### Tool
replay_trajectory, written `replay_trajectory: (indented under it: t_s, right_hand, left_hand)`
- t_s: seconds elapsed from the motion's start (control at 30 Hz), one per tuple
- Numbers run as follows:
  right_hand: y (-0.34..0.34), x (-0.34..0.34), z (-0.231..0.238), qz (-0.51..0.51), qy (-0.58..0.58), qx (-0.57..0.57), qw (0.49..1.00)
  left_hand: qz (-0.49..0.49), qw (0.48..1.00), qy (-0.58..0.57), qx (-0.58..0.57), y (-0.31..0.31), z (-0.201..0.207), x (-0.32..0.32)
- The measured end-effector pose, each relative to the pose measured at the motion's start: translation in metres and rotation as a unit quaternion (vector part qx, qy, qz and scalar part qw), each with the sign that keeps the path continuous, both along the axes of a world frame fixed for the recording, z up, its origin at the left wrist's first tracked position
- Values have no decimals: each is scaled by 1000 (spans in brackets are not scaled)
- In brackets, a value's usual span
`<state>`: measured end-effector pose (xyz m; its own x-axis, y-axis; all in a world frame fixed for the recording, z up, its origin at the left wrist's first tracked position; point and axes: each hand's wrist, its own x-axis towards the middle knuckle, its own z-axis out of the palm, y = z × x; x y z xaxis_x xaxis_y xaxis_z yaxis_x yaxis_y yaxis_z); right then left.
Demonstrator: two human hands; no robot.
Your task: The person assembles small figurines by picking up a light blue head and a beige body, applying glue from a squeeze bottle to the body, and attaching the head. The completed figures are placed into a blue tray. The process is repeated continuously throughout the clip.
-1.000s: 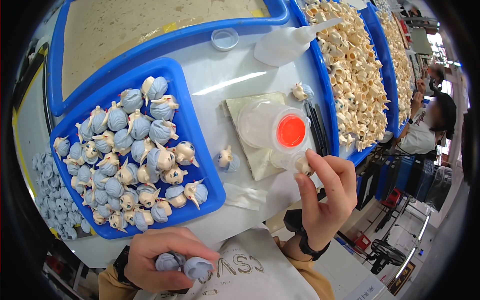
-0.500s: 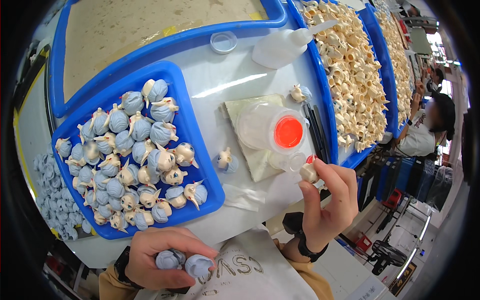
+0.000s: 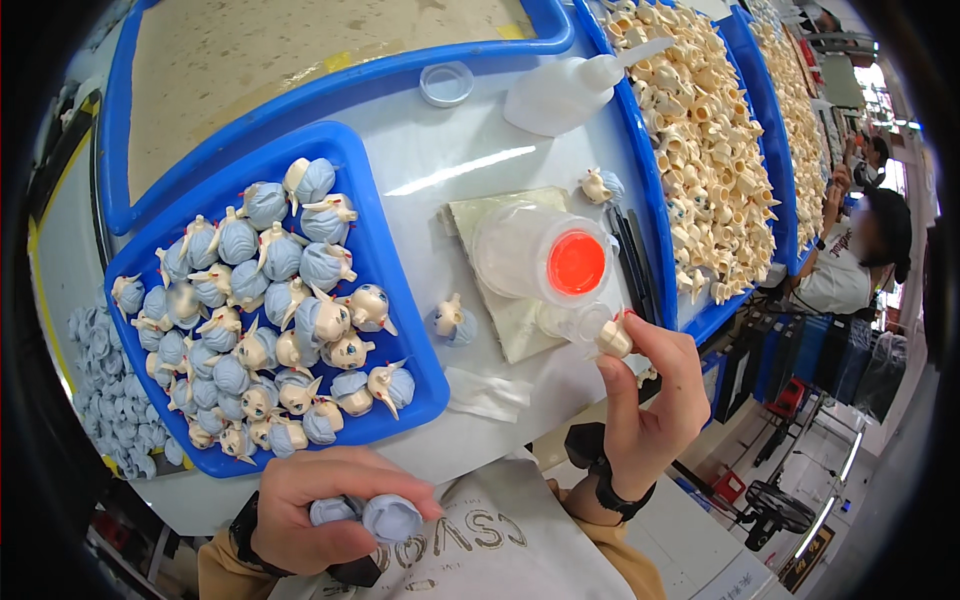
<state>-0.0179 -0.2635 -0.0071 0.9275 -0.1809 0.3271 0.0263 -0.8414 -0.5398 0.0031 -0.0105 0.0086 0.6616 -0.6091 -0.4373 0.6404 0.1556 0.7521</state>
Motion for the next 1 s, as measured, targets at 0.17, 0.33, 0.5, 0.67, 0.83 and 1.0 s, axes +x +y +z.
replay_trajectory:
  t_s: [0.17,0.33,0.5,0.67,0.83,1.0]
  right_hand:
    - [8,-4,9,-10,-18,40,999]
    - [34,-9,18,246,-58,263,931]
    - [50,-13,18,282,-22,232,931]
    - [66,-2,24,285,-8,125,950]
    - [72,-7,15,255,-85,78,960]
    - [73,-11,8,244,-125,-22,961]
  left_hand:
    - [-12,1000,16,-5,6,-1,0]
    - [-35,999,21,-12,4,1,2]
    - [-85,995,-52,2,5,-7,7]
    - [-74,995,-69,23,4,-4,6]
    - [-71,996,-54,6,2,-5,1]
    - [-61,997,-44,0,1,-7,-2]
